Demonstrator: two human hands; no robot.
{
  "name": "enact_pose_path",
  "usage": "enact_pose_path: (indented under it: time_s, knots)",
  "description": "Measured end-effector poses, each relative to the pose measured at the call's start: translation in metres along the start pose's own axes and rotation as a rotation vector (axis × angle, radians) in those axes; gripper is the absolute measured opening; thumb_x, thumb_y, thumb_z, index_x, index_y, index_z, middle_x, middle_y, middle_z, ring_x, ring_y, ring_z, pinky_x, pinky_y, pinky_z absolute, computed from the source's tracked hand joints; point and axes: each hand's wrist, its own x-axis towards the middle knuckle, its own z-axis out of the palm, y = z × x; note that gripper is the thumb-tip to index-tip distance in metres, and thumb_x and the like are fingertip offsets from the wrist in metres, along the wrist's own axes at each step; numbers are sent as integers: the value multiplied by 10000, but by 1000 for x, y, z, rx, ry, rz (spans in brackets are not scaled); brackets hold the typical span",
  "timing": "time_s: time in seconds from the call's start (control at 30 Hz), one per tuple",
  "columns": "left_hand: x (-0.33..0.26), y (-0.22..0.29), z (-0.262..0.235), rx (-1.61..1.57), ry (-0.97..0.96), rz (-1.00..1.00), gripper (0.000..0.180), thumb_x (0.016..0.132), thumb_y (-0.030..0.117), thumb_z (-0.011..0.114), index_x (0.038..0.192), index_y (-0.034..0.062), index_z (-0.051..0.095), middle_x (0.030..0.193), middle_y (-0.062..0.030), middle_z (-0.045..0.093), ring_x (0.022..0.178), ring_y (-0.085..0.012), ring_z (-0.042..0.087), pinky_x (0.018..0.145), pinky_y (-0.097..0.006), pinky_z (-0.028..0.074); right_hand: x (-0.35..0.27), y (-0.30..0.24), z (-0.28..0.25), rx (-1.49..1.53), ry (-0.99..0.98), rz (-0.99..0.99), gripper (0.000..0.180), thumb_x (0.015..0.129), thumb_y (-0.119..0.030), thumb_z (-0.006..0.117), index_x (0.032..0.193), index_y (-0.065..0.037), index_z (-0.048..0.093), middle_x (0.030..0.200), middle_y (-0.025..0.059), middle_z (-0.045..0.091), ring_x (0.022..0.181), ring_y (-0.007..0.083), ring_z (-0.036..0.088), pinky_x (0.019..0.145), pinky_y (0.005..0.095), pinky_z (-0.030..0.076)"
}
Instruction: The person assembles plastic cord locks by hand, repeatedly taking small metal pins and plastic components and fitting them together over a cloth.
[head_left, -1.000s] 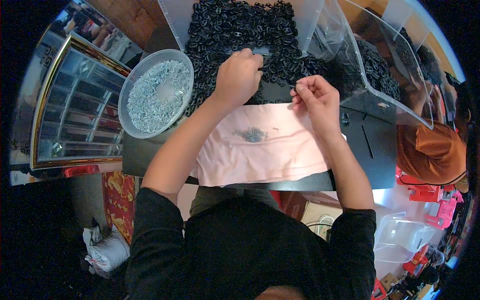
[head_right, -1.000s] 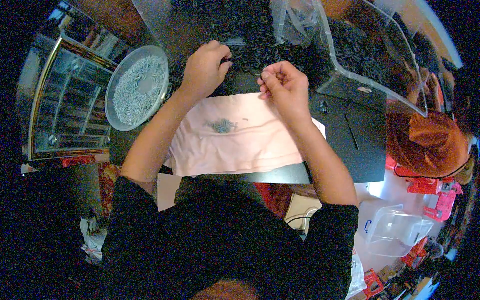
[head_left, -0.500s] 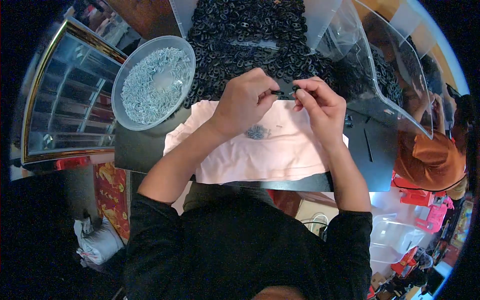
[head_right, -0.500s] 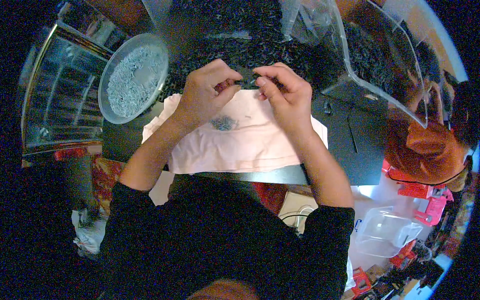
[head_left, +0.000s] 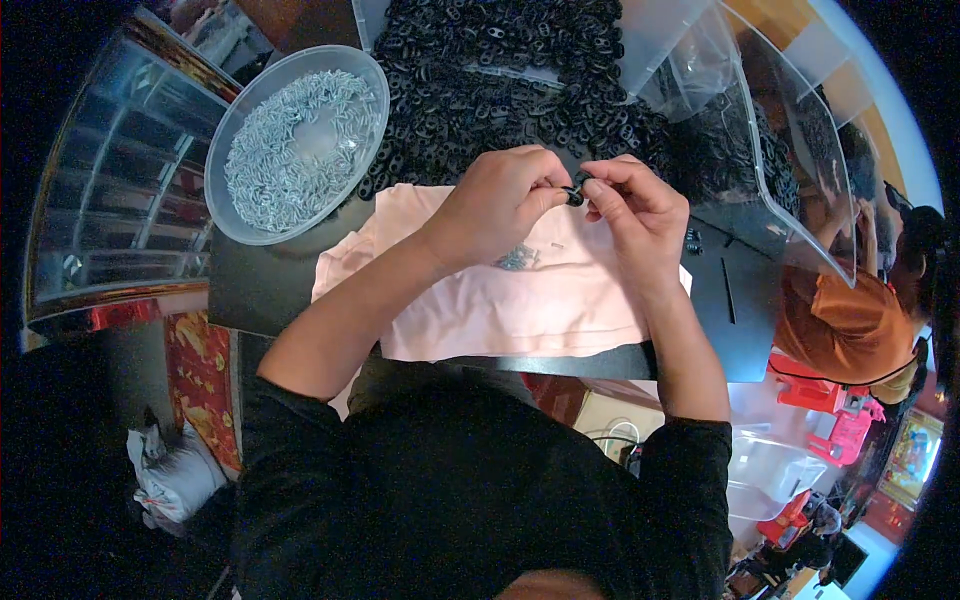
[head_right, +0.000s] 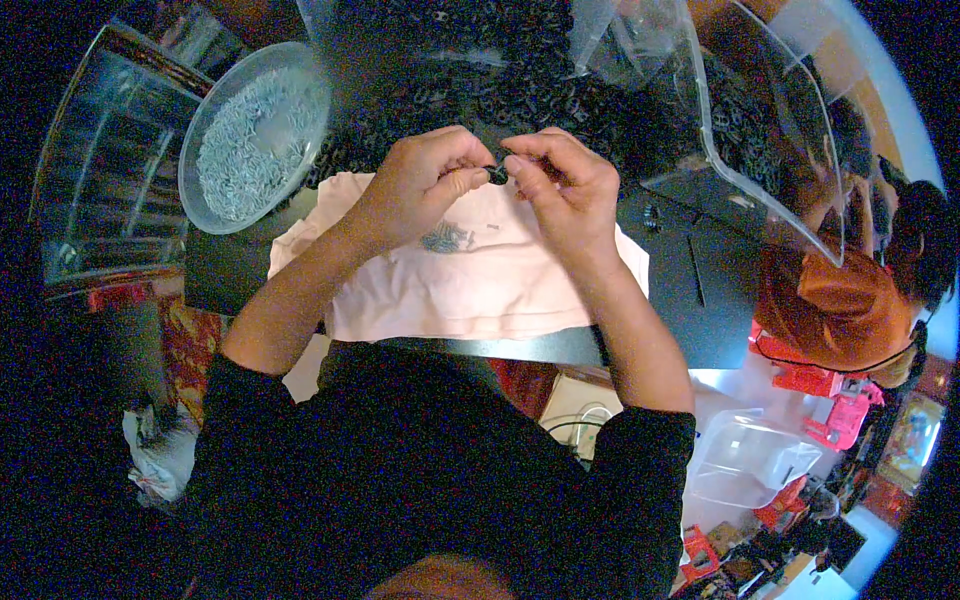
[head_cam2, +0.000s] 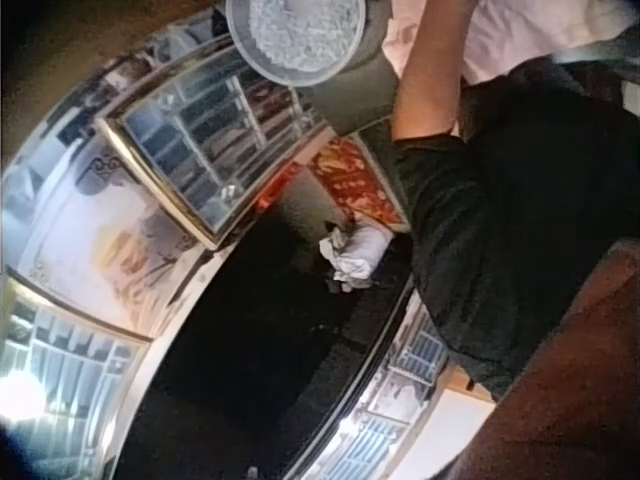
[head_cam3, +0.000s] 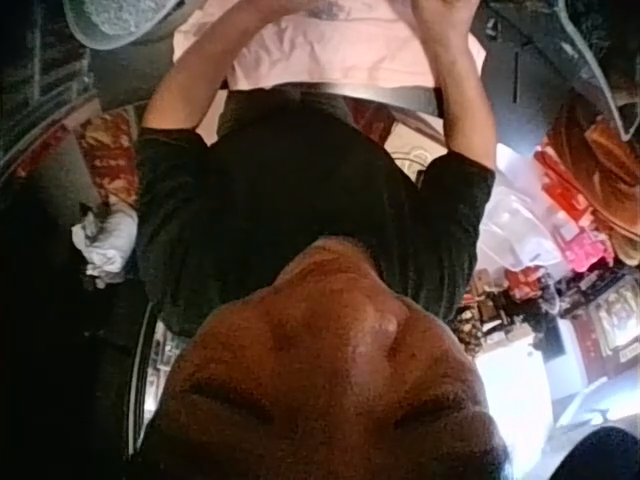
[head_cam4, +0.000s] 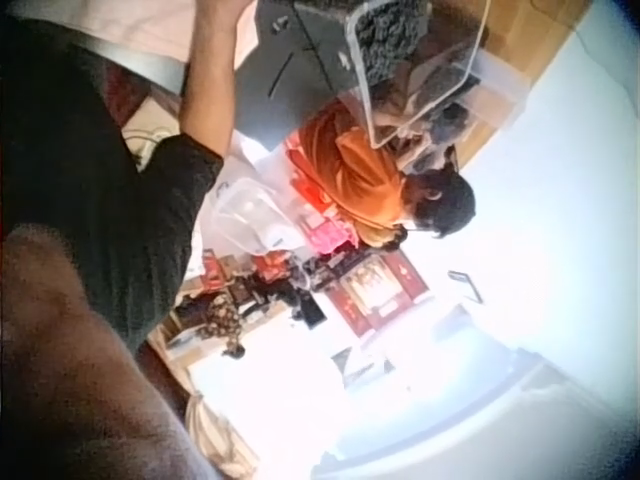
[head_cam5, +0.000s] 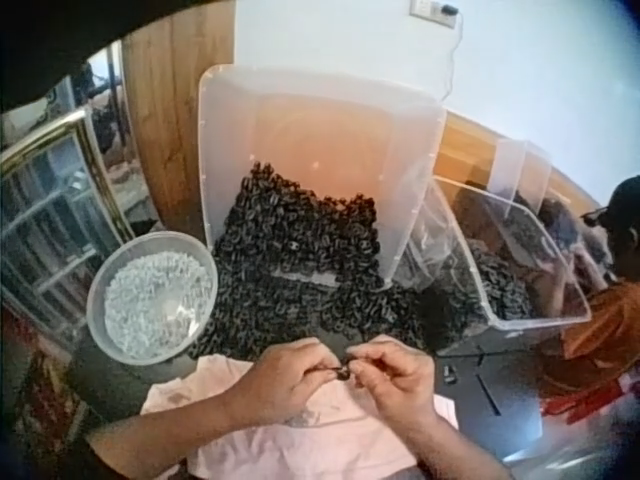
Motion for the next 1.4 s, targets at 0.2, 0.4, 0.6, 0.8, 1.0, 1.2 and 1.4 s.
enact_pose_path:
  time_s: [0.2, 0.4, 0.6, 0.8, 1.0, 1.2, 1.4]
  knots:
    - [0, -3, 3, -55, -22, -41, 91, 789, 81, 568, 819, -1, 543, 650, -33, 542, 580, -81, 495, 515, -243, 396, 0, 1, -2, -37, -5, -12, 90, 769, 10, 602, 854, 25, 626, 706, 34, 553, 572, 64, 517, 494, 184, 406]
    - [-1, -8, 9, -139, -13, -79, 84, 804, 81, 554, 812, 0, 534, 633, -9, 528, 561, -63, 465, 488, -229, 368, -1, 3, 1, -5, 29, 14, 71, 769, 3, 609, 835, 21, 627, 680, 25, 551, 560, 60, 509, 484, 186, 398]
    - [-2, -9, 13, -100, 30, -47, 74, 811, 76, 554, 804, 5, 532, 632, -11, 528, 561, -61, 463, 484, -232, 366, 1, 7, -1, -88, 24, 1, 59, 748, -7, 626, 801, 19, 628, 669, 27, 542, 564, 65, 486, 487, 196, 373]
    - [-1, -9, 11, -125, -21, -146, 73, 808, 79, 560, 808, 10, 538, 634, -16, 531, 557, -70, 472, 488, -232, 379, 0, 7, 1, -15, -24, 74, 69, 725, 8, 633, 794, 14, 632, 671, 21, 528, 585, 71, 477, 503, 205, 370]
    - [-1, -12, 9, -292, -22, -230, 87, 821, 109, 556, 806, 25, 543, 638, 11, 524, 550, -58, 471, 478, -215, 387, 3, 6, 1, -44, -81, -47, 155, 686, -7, 675, 833, 9, 628, 700, 10, 518, 602, 74, 476, 514, 200, 377]
    - [0, -10, 5, -371, -35, -286, 95, 766, 72, 599, 779, -21, 584, 630, -31, 568, 564, -79, 504, 503, -241, 402, -1, 6, 6, -166, -73, -118, 272, 638, -10, 713, 894, 1, 619, 687, 27, 521, 607, 86, 484, 528, 207, 400]
    - [1, -4, 2, -423, -72, -349, 83, 781, 72, 592, 778, -11, 590, 638, -18, 562, 559, -67, 496, 501, -225, 396, -3, 7, 6, -272, -64, -183, 265, 643, -33, 717, 885, 8, 617, 666, 45, 521, 588, 91, 485, 523, 206, 402]
